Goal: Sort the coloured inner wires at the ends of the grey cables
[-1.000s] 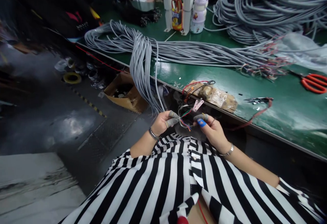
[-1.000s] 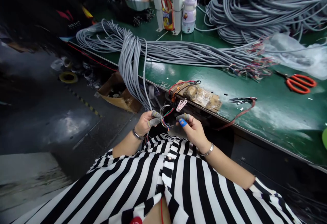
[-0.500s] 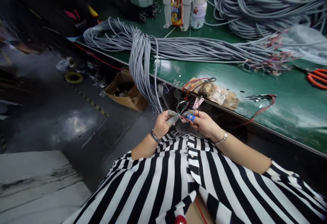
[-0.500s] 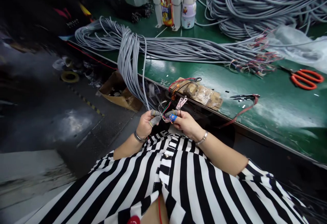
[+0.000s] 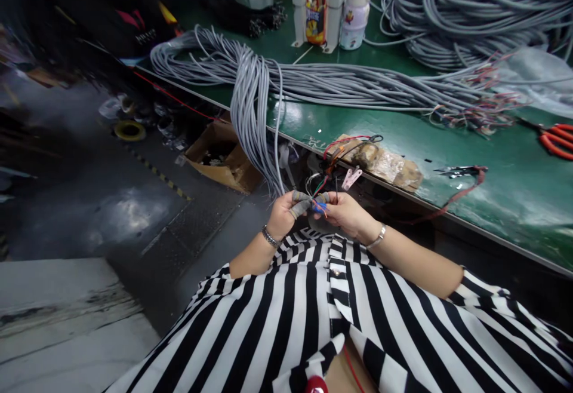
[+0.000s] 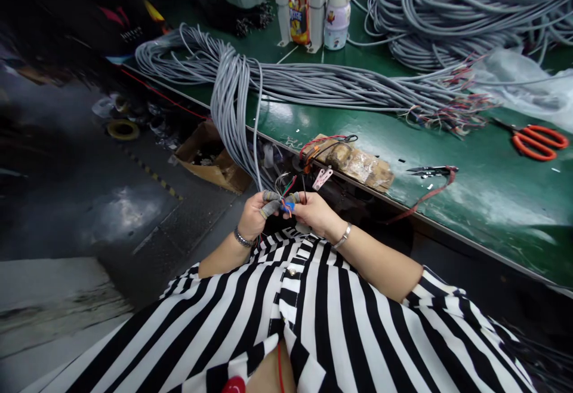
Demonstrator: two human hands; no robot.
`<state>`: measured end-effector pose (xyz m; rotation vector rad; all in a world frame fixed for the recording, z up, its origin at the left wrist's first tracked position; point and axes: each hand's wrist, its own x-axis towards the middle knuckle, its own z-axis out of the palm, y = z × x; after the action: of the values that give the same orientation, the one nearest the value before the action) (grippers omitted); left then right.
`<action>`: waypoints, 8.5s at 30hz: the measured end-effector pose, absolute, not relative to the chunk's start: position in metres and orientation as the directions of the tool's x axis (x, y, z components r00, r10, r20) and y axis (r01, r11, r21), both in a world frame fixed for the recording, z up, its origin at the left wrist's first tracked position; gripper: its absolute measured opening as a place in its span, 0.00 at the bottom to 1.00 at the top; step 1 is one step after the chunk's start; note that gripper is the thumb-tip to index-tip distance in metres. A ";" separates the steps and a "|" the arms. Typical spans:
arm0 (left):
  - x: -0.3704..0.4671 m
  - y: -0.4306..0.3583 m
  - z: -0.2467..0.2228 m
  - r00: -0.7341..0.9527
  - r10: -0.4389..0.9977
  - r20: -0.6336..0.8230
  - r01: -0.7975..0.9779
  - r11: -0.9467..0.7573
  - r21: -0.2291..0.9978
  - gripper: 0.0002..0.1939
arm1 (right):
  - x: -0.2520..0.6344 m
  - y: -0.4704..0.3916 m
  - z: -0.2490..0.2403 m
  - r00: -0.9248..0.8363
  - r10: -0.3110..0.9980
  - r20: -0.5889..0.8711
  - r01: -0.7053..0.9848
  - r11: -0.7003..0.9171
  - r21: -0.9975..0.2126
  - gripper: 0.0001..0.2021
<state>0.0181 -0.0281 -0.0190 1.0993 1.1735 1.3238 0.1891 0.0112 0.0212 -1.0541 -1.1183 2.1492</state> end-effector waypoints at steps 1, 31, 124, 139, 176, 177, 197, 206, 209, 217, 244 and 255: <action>0.017 -0.029 -0.022 -0.083 0.997 0.003 -0.147 -0.016 0.989 0.17 | 0.187 0.010 0.022 -0.580 0.716 -0.389 -0.086 -0.529 -0.845 0.20; 0.021 -0.029 -0.025 -0.094 0.984 -0.149 -0.539 0.075 0.839 0.28 | 0.173 -0.007 0.027 -0.655 0.747 -0.114 -0.019 -0.167 -0.986 0.17; -0.009 -0.042 -0.037 -0.058 0.994 -0.091 -0.518 0.048 0.854 0.24 | 0.165 -0.012 0.034 -0.606 0.739 -0.294 -0.093 -0.433 -0.897 0.26; -0.019 -0.041 -0.057 0.038 0.999 -0.038 -0.400 0.050 0.915 0.23 | 0.162 -0.008 0.033 -0.578 0.756 -0.307 -0.054 -0.411 -0.910 0.24; -0.017 -0.038 -0.047 0.010 0.996 -0.089 -0.539 0.080 0.838 0.25 | 0.177 -0.004 0.018 -0.836 0.454 -0.309 -0.209 -0.783 -0.586 0.14; -0.017 -0.038 -0.047 0.008 0.996 -0.089 -0.548 0.079 0.833 0.25 | 0.177 -0.004 0.017 -0.828 0.469 -0.308 -0.213 -0.770 -0.601 0.14; -0.028 -0.045 -0.044 0.171 0.983 -0.063 -0.432 0.132 0.892 0.26 | 0.147 0.005 0.039 -0.548 0.814 -0.191 -0.334 -0.423 -0.842 0.17; -0.023 -0.042 -0.044 0.018 0.998 0.068 -0.471 -0.052 0.881 0.24 | 0.183 -0.013 0.022 -0.433 0.889 0.146 -0.280 0.021 -0.960 0.12; -0.021 -0.043 -0.049 0.112 0.994 -0.018 -0.491 0.071 0.868 0.23 | 0.182 -0.017 0.024 -0.550 0.826 0.118 -0.300 -0.064 -0.952 0.13; -0.007 -0.035 -0.050 0.242 0.967 -0.080 -0.472 0.189 0.861 0.24 | 0.182 -0.016 0.017 -0.484 0.873 0.063 -0.409 -0.163 -0.898 0.13; 0.026 0.022 0.013 0.777 0.620 0.109 0.114 -0.309 0.944 0.15 | 0.256 0.002 0.004 -0.444 0.896 -0.016 -0.036 -0.035 -0.999 0.09; 0.015 0.023 0.015 0.512 0.789 0.339 0.045 -0.419 0.907 0.11 | 0.263 0.022 -0.002 -0.095 0.973 -0.211 -0.299 -0.230 -0.926 0.18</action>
<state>0.0154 0.0233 0.0153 1.8185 0.6955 0.9975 0.2628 0.0225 -0.0022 -1.0976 -0.8996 1.5496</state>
